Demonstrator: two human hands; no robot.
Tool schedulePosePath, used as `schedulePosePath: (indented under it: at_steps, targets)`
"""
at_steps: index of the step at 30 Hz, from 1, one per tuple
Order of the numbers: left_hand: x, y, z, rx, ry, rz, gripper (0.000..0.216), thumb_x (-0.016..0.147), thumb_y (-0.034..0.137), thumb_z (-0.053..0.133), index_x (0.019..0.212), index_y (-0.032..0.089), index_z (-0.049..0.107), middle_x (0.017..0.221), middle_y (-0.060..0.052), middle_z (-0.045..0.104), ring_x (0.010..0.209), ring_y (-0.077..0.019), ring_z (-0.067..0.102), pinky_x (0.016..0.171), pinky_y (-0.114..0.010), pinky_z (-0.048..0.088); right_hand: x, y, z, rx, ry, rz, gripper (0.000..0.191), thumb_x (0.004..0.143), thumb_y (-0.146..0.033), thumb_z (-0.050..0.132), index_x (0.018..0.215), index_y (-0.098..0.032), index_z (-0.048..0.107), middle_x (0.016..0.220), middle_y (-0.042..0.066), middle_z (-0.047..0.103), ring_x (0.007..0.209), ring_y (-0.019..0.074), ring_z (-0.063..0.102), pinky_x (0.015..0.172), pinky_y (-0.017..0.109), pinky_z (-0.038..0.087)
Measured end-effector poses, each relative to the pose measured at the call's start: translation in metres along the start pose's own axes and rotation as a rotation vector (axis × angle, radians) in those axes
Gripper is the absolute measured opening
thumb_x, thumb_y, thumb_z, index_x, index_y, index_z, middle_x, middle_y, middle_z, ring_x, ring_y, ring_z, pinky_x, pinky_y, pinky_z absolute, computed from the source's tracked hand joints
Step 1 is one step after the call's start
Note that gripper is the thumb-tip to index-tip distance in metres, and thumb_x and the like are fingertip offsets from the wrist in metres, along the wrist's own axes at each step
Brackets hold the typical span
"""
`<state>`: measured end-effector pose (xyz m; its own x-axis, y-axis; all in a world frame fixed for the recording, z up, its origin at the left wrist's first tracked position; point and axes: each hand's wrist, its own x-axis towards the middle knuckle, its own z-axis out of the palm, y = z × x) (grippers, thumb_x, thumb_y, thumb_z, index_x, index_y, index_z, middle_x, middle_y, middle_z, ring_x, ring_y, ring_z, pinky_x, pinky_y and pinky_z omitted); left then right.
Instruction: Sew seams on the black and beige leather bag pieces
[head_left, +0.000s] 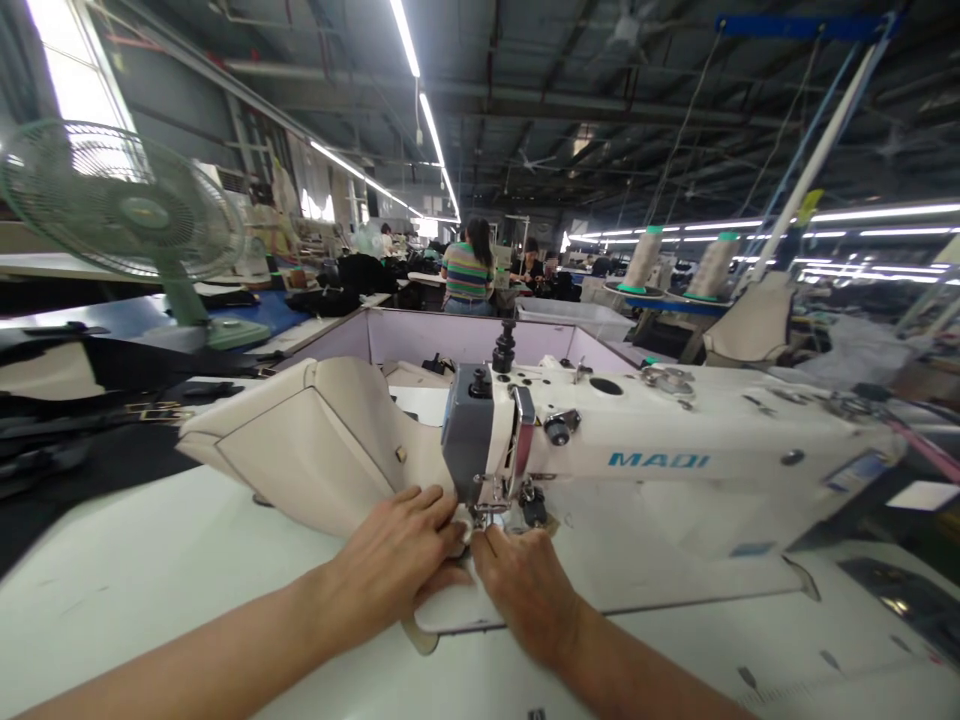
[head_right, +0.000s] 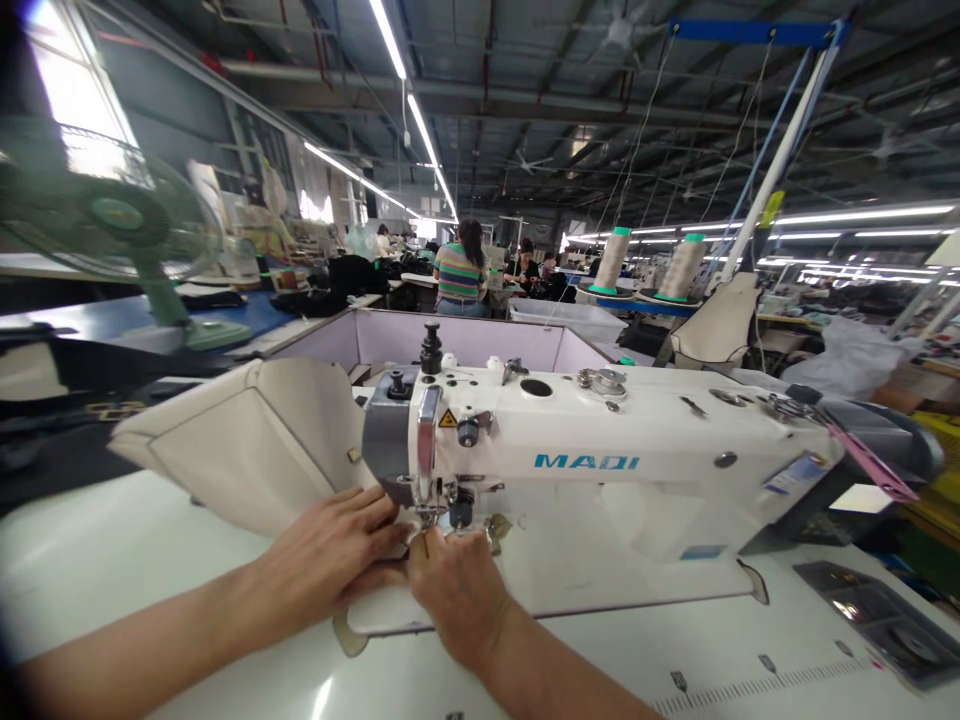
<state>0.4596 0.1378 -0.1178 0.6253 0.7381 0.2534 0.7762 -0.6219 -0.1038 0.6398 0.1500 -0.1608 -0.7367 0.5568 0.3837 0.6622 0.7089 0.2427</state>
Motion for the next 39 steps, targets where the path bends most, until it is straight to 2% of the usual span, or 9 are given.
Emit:
schedulePosePath:
  at_steps: [4,9,13,18,22,26,29,31,39]
  targets:
    - [0.001,0.007,0.008,0.051,0.033,-0.038,0.013,0.092,0.024,0.054,0.082,0.018,0.060,0.087,-0.004,0.058,0.085,-0.0213,0.054,0.074,-0.035,0.041,0.002,-0.004,0.007,-0.016,0.025,0.019,0.018,0.080,0.001,0.060,0.083,-0.015,0.053,0.072,0.002,0.061,0.056,0.0194,0.060,0.044,0.030,0.041]
    - [-0.001,0.010,0.024,0.229,0.102,0.132,0.005,0.086,0.011,0.060,0.085,0.015,0.060,0.090,-0.004,0.059,0.083,-0.0211,0.053,0.074,-0.035,0.040,0.000,0.001,0.013,-0.019,0.036,-0.017,0.020,0.080,0.004,0.056,0.080,-0.015,0.051,0.071,0.002,0.060,0.057,0.0185,0.058,0.045,0.029,0.040]
    - [0.000,0.009,0.025,0.268,0.119,0.208,0.007,0.086,0.011,0.061,0.081,0.015,0.059,0.086,-0.003,0.058,0.081,-0.0208,0.052,0.071,-0.035,0.039,-0.010,0.006,0.008,0.008,0.036,-0.047,0.016,0.085,-0.002,0.058,0.084,-0.016,0.051,0.075,0.001,0.060,0.059,0.0164,0.057,0.047,0.027,0.039]
    - [0.004,0.008,0.018,0.277,0.101,0.288,0.010,0.085,0.015,0.064,0.077,0.016,0.059,0.082,-0.003,0.056,0.079,-0.0198,0.051,0.068,-0.035,0.037,-0.021,-0.006,0.008,0.034,0.058,0.081,0.008,0.091,-0.019,0.059,0.097,-0.016,0.055,0.081,0.003,0.061,0.067,0.0177,0.058,0.049,0.027,0.039]
    - [0.005,0.011,0.015,0.281,0.043,0.351,0.015,0.084,0.018,0.065,0.071,0.016,0.059,0.080,-0.004,0.056,0.079,-0.0202,0.050,0.066,-0.035,0.036,-0.024,-0.018,0.018,0.051,0.062,0.157,0.012,0.091,-0.019,0.058,0.102,-0.015,0.055,0.079,0.003,0.061,0.063,0.0183,0.057,0.049,0.030,0.039]
    - [0.003,0.021,0.013,0.246,-0.034,0.281,0.013,0.084,0.018,0.064,0.071,0.015,0.061,0.082,-0.005,0.057,0.079,-0.0213,0.051,0.067,-0.035,0.039,-0.029,-0.026,0.020,0.028,0.086,0.198,0.019,0.086,-0.010,0.060,0.103,-0.015,0.055,0.083,0.003,0.060,0.068,0.0205,0.058,0.054,0.033,0.042]
    - [-0.002,0.025,0.014,0.211,-0.039,0.181,0.001,0.081,0.015,0.065,0.081,0.014,0.065,0.086,-0.006,0.058,0.083,-0.0224,0.051,0.073,-0.036,0.043,-0.033,-0.029,0.016,-0.023,0.121,0.203,0.029,0.084,-0.007,0.060,0.112,-0.012,0.054,0.089,0.006,0.061,0.074,0.0213,0.058,0.059,0.036,0.045]
    - [-0.005,0.026,0.016,0.183,-0.030,0.146,0.007,0.080,0.013,0.066,0.087,0.013,0.066,0.089,-0.007,0.059,0.086,-0.0226,0.051,0.079,-0.036,0.043,-0.035,-0.031,0.015,-0.042,0.118,0.196,0.032,0.085,-0.009,0.060,0.116,-0.010,0.053,0.089,0.006,0.060,0.073,0.0213,0.057,0.058,0.037,0.046]
    - [-0.012,0.026,0.026,0.174,0.100,0.200,0.011,0.088,0.016,0.057,0.082,0.013,0.066,0.088,-0.007,0.057,0.084,-0.0215,0.048,0.076,-0.036,0.042,-0.030,-0.033,0.015,-0.069,0.117,0.207,0.039,0.080,-0.004,0.059,0.118,-0.006,0.054,0.089,0.007,0.059,0.072,0.0219,0.056,0.055,0.038,0.049]
